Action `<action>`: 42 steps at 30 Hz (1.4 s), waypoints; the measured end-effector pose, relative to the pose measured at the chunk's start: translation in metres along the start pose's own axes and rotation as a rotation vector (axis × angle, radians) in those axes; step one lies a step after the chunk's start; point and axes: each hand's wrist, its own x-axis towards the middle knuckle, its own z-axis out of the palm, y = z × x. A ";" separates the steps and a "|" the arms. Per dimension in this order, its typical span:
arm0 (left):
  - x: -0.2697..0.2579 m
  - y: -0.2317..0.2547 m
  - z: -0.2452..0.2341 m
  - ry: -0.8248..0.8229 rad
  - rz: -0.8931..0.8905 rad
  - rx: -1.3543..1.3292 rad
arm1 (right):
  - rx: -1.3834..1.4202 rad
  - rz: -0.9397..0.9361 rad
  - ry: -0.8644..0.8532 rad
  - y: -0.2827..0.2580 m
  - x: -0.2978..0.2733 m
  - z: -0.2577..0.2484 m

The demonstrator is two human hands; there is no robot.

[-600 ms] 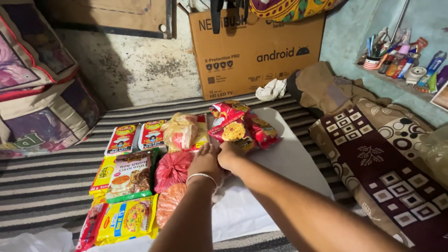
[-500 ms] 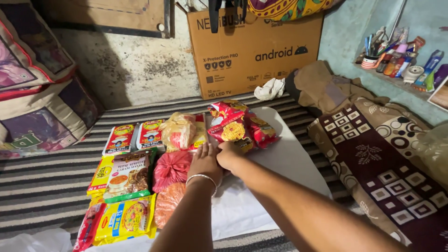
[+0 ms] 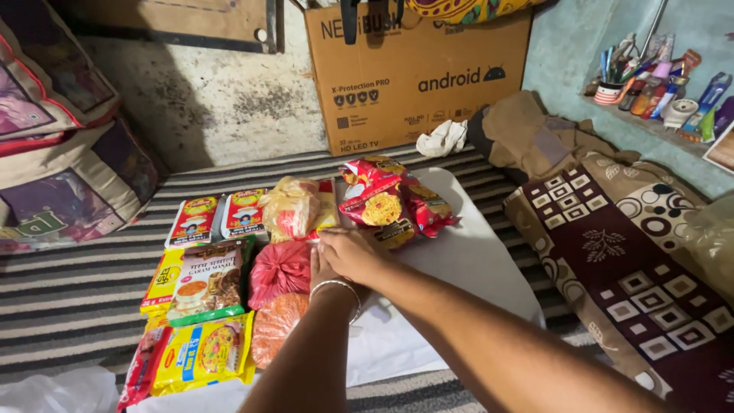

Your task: The person packs groceries into plastic bags. They open a black bag, place a white item inside, then transfer a white powdery substance from a clear bag into the black bag and tie it closed. They also handle a yellow item in a clear bag.

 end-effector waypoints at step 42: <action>-0.094 -0.076 -0.101 0.332 -0.098 -0.232 | -0.021 -0.126 -0.105 -0.112 0.014 -0.090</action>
